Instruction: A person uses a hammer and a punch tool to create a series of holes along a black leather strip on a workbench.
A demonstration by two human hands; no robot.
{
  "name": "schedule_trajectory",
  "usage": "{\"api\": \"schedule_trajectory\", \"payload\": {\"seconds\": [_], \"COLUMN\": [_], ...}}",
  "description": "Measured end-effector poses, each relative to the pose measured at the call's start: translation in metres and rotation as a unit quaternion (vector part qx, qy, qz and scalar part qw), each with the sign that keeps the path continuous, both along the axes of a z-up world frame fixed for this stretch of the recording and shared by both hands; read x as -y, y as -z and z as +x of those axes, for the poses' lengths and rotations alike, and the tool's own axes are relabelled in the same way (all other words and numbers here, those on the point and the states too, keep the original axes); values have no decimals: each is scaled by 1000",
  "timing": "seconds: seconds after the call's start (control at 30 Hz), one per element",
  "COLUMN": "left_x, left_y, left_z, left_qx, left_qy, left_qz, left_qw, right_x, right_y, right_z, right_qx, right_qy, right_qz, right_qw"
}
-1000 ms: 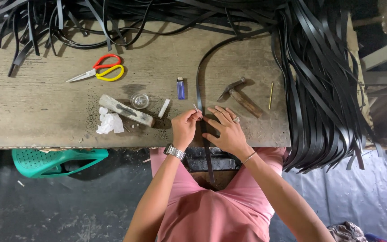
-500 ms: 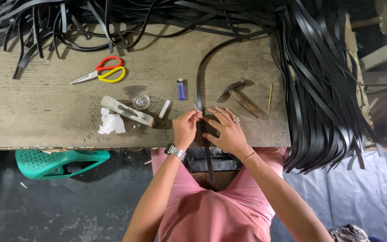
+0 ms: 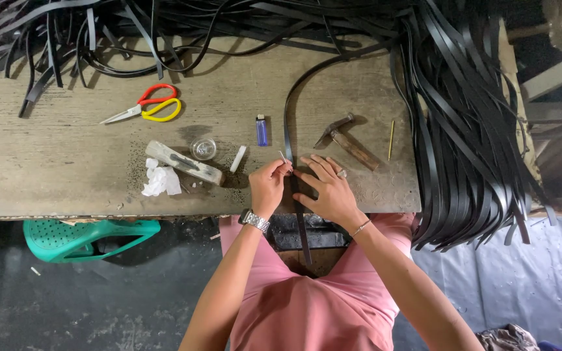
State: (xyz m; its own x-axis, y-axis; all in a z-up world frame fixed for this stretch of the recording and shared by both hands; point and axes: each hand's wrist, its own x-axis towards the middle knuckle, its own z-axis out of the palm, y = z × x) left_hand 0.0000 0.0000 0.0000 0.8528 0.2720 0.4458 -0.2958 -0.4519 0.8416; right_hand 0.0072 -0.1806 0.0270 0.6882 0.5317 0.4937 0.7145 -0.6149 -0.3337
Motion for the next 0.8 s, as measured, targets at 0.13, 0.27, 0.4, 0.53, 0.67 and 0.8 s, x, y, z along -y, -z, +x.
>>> {"api": "schedule_trajectory", "payload": {"seconds": [0.13, 0.27, 0.4, 0.53, 0.67, 0.8], "left_x": [1, 2, 0, 3, 2, 3], "left_y": [6, 17, 37, 31, 32, 24], "left_z": [1, 2, 4, 2, 1, 0], "left_qx": [5, 39, 65, 78, 87, 92], "left_qy": [-1, -2, 19, 26, 27, 33], "left_qz": [12, 69, 123, 119, 121, 115], "left_qw": [1000, 997, 990, 990, 988, 989], "right_x": [0, 3, 13, 45, 71, 52], "right_y": [2, 10, 23, -1, 25, -23], "right_z": [0, 2, 12, 33, 54, 47], "right_qx": [8, 7, -19, 104, 74, -167], "right_qy": [-1, 1, -13, 166, 254, 255], "right_qz": [-1, 4, 77, -66, -192, -139], "right_qw": [1000, 1000, 997, 978, 945, 942]}}
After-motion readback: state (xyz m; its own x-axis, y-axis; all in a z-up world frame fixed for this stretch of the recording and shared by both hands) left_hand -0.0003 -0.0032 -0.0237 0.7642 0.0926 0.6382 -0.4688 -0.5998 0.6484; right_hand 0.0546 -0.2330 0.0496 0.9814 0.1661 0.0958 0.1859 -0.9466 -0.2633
